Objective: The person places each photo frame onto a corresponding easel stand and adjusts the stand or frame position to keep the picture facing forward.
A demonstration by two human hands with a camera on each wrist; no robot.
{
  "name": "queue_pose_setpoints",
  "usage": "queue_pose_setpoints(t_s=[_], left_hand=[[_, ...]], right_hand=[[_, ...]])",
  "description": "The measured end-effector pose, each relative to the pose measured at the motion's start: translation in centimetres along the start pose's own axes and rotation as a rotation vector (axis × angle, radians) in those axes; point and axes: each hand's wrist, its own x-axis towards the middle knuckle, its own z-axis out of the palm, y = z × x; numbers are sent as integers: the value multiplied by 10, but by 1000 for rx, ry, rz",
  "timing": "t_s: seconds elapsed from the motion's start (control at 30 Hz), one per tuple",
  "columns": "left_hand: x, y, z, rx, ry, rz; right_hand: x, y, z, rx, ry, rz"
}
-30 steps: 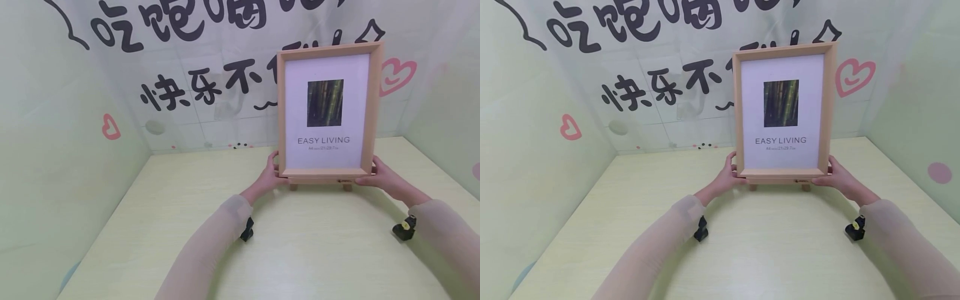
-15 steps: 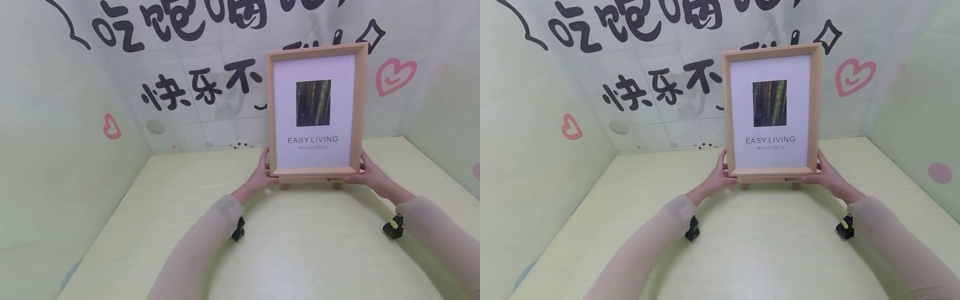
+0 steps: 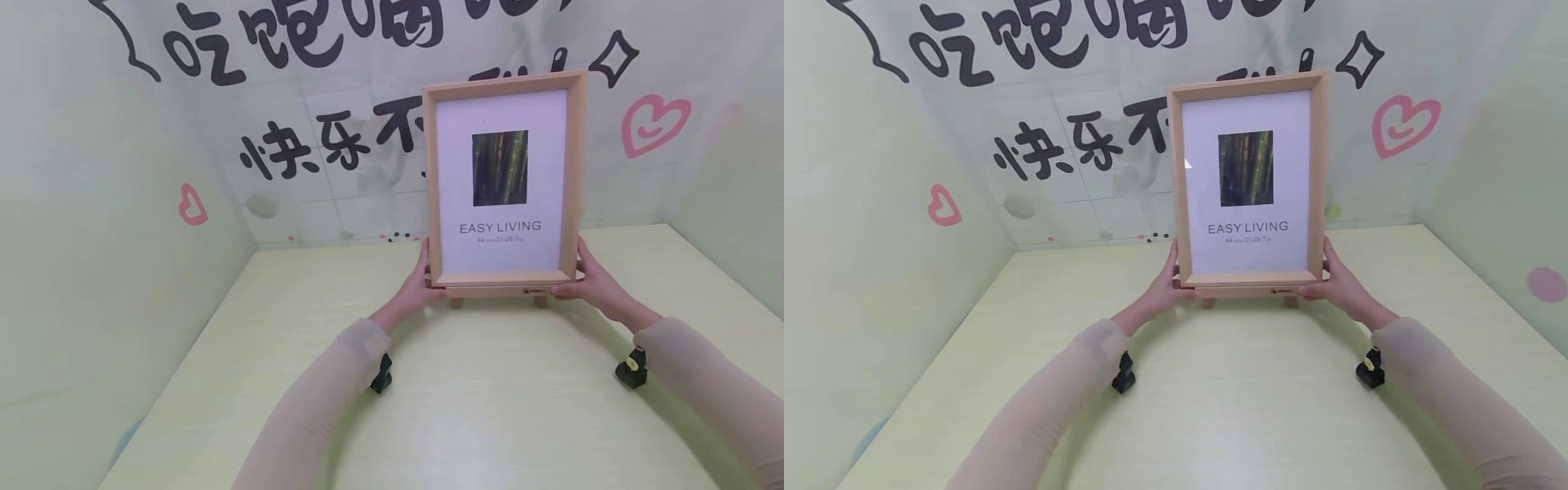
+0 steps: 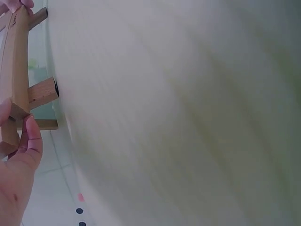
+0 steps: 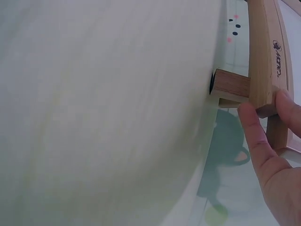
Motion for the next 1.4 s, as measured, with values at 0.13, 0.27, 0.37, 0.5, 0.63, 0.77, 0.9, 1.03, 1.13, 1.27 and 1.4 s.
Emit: queue_pose_setpoints(t_s=[0.13,0.27,0.37,0.5,0.63,0.77,0.9,1.03,1.13,1.27,1.4], left_hand=[[-1,-3,-5,8,16,-4],[-3,-5,-10,-4,39,9],[-5,-7,-13,-14,39,25],[-7,-9,-17,-17,44,21],[-10,-12,-23,-11,58,15],[-12,-14,-28,-5,54,13],[-17,-15,-34,-1,49,11],[-21,-17,-40,-17,48,7],[-24,-19,-45,-21,48,13],[-27,-20,-52,-8,53,18],[-32,-21,-59,6,56,16]], right_hand=[[3,-1,3,0,-16,2],[6,-3,6,-11,-40,5],[8,-4,9,-24,-51,-4],[9,-7,14,-39,-51,-15],[12,-9,19,-26,-59,-7],[14,-10,24,0,-68,-9],[17,-11,30,9,-70,-15],[20,-12,37,14,-73,-23],[22,-13,42,14,-69,-27],[24,-15,49,17,-70,-24],[27,-16,56,20,-71,-19]])
